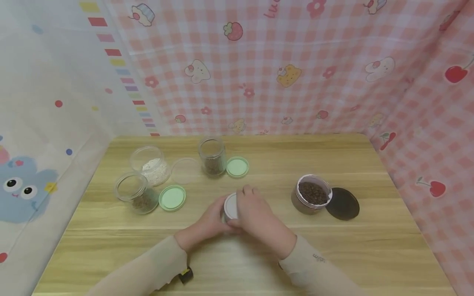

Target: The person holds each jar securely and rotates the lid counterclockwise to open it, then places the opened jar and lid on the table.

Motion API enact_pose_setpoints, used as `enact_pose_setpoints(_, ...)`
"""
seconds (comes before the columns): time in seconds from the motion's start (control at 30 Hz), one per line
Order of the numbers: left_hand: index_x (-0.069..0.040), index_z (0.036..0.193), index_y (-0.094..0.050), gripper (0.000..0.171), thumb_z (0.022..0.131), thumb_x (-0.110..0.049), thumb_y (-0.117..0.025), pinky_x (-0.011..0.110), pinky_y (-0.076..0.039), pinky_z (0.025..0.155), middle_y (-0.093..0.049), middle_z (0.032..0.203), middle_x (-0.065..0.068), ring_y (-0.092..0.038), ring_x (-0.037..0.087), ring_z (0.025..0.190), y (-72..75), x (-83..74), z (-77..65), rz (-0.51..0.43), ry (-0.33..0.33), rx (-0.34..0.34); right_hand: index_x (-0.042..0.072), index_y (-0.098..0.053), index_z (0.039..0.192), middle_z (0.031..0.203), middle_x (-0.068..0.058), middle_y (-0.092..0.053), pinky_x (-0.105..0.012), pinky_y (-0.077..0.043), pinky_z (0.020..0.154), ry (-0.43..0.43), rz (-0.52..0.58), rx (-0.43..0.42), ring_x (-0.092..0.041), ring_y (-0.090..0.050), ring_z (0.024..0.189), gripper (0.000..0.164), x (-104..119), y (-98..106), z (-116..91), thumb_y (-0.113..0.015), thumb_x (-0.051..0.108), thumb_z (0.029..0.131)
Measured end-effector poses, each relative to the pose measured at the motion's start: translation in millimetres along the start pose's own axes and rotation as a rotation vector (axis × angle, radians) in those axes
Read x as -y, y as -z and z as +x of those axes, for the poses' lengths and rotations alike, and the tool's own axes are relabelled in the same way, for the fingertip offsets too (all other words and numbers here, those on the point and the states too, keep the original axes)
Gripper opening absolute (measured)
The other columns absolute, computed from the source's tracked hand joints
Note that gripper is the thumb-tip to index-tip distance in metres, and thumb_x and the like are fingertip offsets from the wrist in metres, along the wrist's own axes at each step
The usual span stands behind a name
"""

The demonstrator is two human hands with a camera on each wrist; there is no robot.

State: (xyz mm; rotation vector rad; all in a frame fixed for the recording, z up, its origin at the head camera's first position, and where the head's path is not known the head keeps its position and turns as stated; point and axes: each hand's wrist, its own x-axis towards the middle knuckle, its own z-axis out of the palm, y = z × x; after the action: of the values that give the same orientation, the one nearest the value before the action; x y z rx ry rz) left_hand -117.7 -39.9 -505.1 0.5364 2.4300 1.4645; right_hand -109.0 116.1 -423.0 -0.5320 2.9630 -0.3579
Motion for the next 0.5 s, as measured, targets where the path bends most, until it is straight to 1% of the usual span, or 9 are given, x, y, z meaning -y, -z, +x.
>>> enact_pose_setpoints(0.13,-0.013,0.14,-0.04,0.099,0.058,-0.03,-0.091,0.041,-0.04,0.104,-0.051,0.134,0.006,-0.049,0.021,0.122,-4.6,4.2,1.4,0.021,-0.019,-0.024,-0.001,-0.055,0.12,0.115,-0.016,-0.053,-0.047,-0.051,0.083,-0.006,-0.001,-0.001,-0.032,-0.051,0.104,0.08,1.5,-0.6,0.0,-0.084,0.047,0.063)
enact_pose_setpoints(0.27,-0.015,0.14,-0.04,0.101,0.055,-0.03,-0.092,0.039,-0.042,0.103,-0.053,0.133,0.004,-0.051,0.019,0.121,-7.7,4.5,3.0,0.015,-0.013,-0.045,-0.001,-0.055,0.12,0.114,-0.016,-0.053,-0.046,-0.05,0.083,-0.008,-0.001,-0.008,-0.031,-0.05,0.102,0.079,2.0,-0.8,0.5,-0.083,0.047,0.064)
enact_pose_setpoints(0.5,-0.012,0.137,-0.044,0.093,0.058,-0.031,-0.09,0.041,-0.042,0.102,-0.055,0.131,0.007,-0.052,0.022,0.121,-9.4,4.4,3.6,0.072,0.015,-0.08,-0.001,-0.056,0.117,0.11,-0.015,-0.054,-0.044,-0.05,0.084,0.003,-0.011,-0.015,-0.03,-0.05,0.099,0.078,1.4,-1.7,1.9,-0.083,0.048,0.064)
